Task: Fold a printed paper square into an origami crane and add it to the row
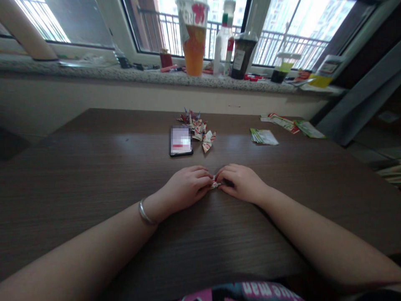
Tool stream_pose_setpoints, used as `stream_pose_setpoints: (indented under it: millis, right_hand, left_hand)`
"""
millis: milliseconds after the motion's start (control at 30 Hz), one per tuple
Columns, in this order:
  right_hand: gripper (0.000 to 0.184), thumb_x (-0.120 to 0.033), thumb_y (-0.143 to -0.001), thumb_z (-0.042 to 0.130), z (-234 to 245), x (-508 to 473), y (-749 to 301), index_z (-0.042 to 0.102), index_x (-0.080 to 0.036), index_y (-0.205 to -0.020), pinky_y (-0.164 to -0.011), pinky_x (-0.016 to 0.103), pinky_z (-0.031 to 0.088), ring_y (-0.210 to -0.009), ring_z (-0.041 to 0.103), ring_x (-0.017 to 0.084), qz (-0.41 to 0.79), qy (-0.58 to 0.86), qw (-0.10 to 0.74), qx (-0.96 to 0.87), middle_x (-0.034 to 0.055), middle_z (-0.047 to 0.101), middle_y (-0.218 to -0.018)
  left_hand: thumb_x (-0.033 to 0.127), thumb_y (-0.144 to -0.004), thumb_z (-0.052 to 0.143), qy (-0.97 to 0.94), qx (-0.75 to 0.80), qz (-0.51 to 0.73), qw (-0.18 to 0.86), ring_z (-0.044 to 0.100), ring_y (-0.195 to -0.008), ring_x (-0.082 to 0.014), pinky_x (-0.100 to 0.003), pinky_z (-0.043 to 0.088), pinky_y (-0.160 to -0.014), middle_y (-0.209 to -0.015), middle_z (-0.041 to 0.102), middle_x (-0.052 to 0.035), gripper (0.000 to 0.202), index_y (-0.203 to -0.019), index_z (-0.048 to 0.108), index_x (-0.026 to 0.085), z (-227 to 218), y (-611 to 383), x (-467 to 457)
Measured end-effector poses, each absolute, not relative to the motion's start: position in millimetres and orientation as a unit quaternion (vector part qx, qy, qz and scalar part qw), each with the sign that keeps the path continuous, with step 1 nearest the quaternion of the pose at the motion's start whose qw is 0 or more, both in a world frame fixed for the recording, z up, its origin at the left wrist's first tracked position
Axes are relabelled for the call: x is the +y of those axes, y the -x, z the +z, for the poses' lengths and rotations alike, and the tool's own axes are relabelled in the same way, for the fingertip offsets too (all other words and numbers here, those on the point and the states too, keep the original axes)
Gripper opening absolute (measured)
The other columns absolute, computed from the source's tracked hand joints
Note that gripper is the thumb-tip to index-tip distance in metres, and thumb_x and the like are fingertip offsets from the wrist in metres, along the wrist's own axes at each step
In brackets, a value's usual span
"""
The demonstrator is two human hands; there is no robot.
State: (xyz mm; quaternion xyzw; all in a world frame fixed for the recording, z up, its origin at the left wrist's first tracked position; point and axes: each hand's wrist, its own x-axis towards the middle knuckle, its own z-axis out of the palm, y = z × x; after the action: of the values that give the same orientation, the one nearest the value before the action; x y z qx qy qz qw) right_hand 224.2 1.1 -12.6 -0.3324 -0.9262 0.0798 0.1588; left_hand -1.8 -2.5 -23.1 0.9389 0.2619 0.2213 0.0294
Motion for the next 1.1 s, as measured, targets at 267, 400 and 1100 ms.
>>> stream_pose_setpoints:
  millis: [267, 400, 1100]
  right_hand:
    - [0.01, -0.02, -0.084, 0.057, -14.6, -1.5, -222.2, 0.064, -0.019, -0.091, -0.078, 0.03, 0.046, -0.086, 0.061, 0.02, 0.049, 0.358, 0.164, -0.918, 0.0068, 0.068, -0.09]
    - [0.008, -0.015, -0.078, 0.059, -18.9, 0.0, -221.9, 0.063, -0.019, -0.084, -0.075, 0.028, 0.046, -0.082, 0.061, 0.017, 0.117, 0.386, 0.223, -0.888, 0.0043, 0.067, -0.087]
    - [0.007, -0.025, -0.08, 0.063, -18.5, -8.3, -214.8, 0.063, -0.019, -0.084, -0.064, 0.025, 0.042, -0.069, 0.057, 0.013, 0.271, 0.415, 0.271, -0.825, -0.0003, 0.063, -0.075]
  left_hand:
    - [0.025, -0.085, 0.06, -0.928, 0.284, 0.225, 0.09, 0.06, -0.107, -0.0226, -0.039, 0.048, -0.096, -0.103, 0.068, -0.0069, 0.021, -0.104, 0.065, 0.02, -18.2, 2.6, -1.7]
    - [0.028, -0.081, 0.066, -0.921, 0.29, 0.241, 0.098, 0.06, -0.107, -0.023, -0.039, 0.049, -0.094, -0.105, 0.067, -0.0065, 0.027, -0.107, 0.065, 0.021, -20.5, 3.9, -0.3]
    - [0.022, -0.08, 0.067, -0.843, 0.37, 0.351, 0.173, 0.065, -0.082, -0.0174, -0.032, 0.051, -0.077, -0.085, 0.071, -0.0028, 0.004, -0.084, 0.069, 0.019, -20.1, -0.4, -6.2]
